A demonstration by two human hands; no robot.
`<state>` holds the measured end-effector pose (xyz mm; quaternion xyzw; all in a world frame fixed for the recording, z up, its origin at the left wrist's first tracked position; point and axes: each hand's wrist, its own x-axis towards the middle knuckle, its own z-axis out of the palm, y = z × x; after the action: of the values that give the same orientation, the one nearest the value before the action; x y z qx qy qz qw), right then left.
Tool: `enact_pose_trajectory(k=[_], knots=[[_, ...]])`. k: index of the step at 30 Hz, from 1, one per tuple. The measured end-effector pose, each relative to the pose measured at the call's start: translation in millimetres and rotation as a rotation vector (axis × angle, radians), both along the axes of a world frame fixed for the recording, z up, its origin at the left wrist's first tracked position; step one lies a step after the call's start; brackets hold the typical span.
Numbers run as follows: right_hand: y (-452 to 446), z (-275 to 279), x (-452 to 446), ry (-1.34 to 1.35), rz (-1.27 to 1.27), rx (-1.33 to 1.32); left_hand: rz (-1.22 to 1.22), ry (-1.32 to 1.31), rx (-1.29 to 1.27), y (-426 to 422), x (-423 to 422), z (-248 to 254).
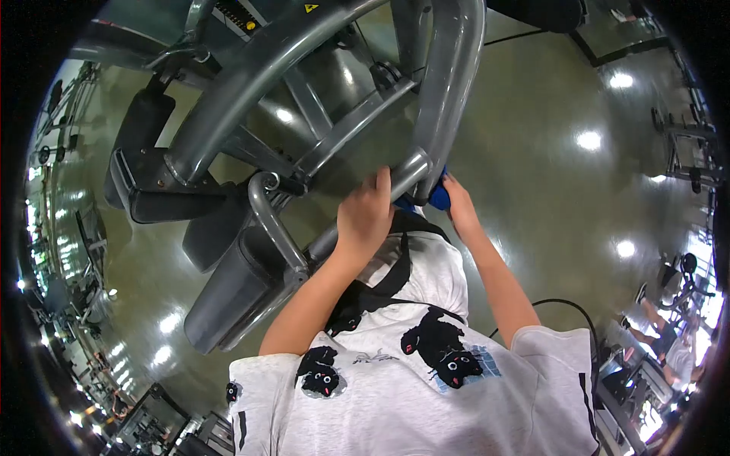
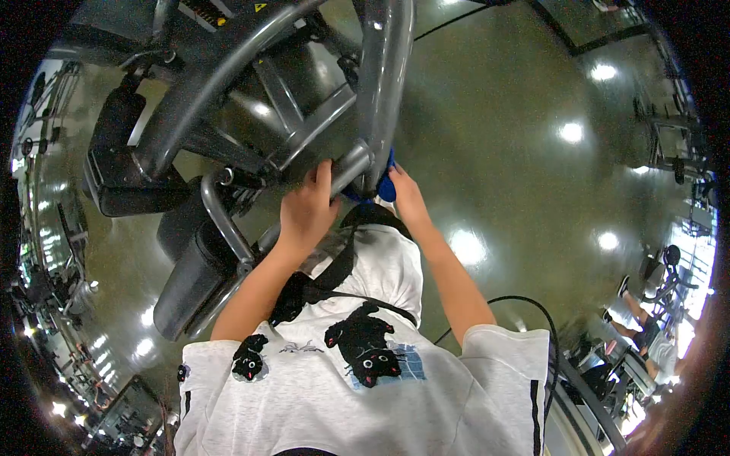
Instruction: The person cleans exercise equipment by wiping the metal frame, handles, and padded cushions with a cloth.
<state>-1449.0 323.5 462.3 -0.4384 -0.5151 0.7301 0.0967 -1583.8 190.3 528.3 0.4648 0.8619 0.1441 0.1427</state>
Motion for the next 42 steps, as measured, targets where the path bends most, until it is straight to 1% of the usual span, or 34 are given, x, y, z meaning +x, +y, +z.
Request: enact_pose_trajectory(k=[1,2,4,5,6,8,9,10,12,13,15,16,18,19,21,22,24,25,26,28,29,30,32,33,34,36,37,38,40,42], knots=[[-1.2,-9.1,0.0,0.135,-0.005,-0.109,-0.01,-0.003,-0.005,-0.3,0.7,-1.1],[-2.4,-17.6,0.8,0.133,-0.017,-0.112,0.001,0.015,-0.001,-0.3,1.0,-2.8],[-6.4,-16.4,-11.0,0.171,-0.231,-0.675,-0.002,0.031,0.008,1.4,2.0,-5.1],[-6.5,-25.3,-14.1,0.315,-0.313,-0.903,-0.015,0.071,0.085,1.2,1.7,-5.6],[-10.8,-29.8,-15.8,0.321,-0.322,-0.901,-0.024,0.111,0.163,1.6,1.2,-5.3],[-17.9,-39.2,-19.0,0.373,-0.384,-1.05,-0.026,0.106,0.141,1.3,0.2,-5.4],[-17.5,-35.1,-19.4,0.401,-0.39,-1.136,-0.017,0.101,0.118,0.6,0.7,-5.1],[-19.2,-30.7,-19.6,0.397,-0.387,-1.138,-0.012,0.1,0.116,-0.7,0.7,-6.0],[-23.8,-21.9,-20.2,0.202,-0.469,-0.963,-0.012,0.063,0.09,-1.0,-1.7,-8.8],[-23.0,-20.1,-16.3,0.203,-0.462,-0.959,-0.007,0.066,0.095,-1.0,-2.2,-8.7],[-16.4,-15.6,-2.1,0.25,-0.328,-0.92,-0.02,0.057,0.116,-1.1,-3.2,-6.9],[-12.3,-6.0,4.4,0.251,-0.318,-0.914,-0.012,0.061,0.123,-1.4,-3.2,-5.8],[-1.9,21.9,17.2,0.11,-0.225,-0.785,-0.013,0.019,0.093,-1.2,-2.2,-3.2],[0.0,38.5,20.1,0.11,-0.215,-0.775,-0.004,0.022,0.104,-0.9,-1.6,-3.1],[5.3,70.3,23.3,-0.007,-0.185,-0.482,-0.014,0.037,0.126,-0.5,-0.8,-4.1],[9.7,79.3,21.4,-0.006,-0.177,-0.47,-0.006,0.038,0.138,0.2,0.3,-3.4],[16.4,95.2,15.1,0.261,-0.085,-0.244,0.019,0.05,0.098,1.2,2.6,-2.0],[21.7,108.7,7.2,0.174,-0.003,-0.176,0.028,0.053,0.109,2.1,3.4,-0.7],[24.9,104.7,-0.8,0.176,0.008,-0.166,0.039,0.051,0.088,2.8,4.0,0.8],[28.0,98.7,-21.6,0.172,0.306,0.645,0.062,0.054,0.077,3.3,5.3,2.4],[29.1,100.8,-29.2,0.053,0.382,0.764,0.051,0.083,0.061,2.9,5.5,0.7],[27.5,102.2,-36.3,0.06,0.394,0.779,0.043,0.112,0.046,2.9,5.8,0.4],[26.9,101.0,-45.6,-0.016,0.345,1.052,0.045,0.115,0.025,2.0,6.8,1.7],[31.0,101.1,-50.3,0.02,0.327,1.101,0.031,0.112,-0.01,1.3,7.2,2.1],[37.2,103.6,-54.5,0.03,0.343,1.115,0.049,0.114,0.003,0.2,7.1,0.0],[53.4,113.0,-65.8,0.004,0.301,1.231,0.025,0.178,0.051,-0.8,7.0,-5.6],[63.1,117.1,-73.6,0.02,0.262,1.335,0.04,0.182,0.062,-0.1,7.7,-4.9],[74.0,123.7,-81.7,0.03,0.269,1.346,0.049,0.164,0.043,0.1,8.1,-4.1],[93.6,142.1,-98.4,0.05,0.215,1.628,0.06,0.152,0.027,-0.4,8.4,-2.7],[109.0,161.9,-119.7,0.096,0.209,1.653,0.058,0.111,0.011,0.1,8.4,-3.0]])
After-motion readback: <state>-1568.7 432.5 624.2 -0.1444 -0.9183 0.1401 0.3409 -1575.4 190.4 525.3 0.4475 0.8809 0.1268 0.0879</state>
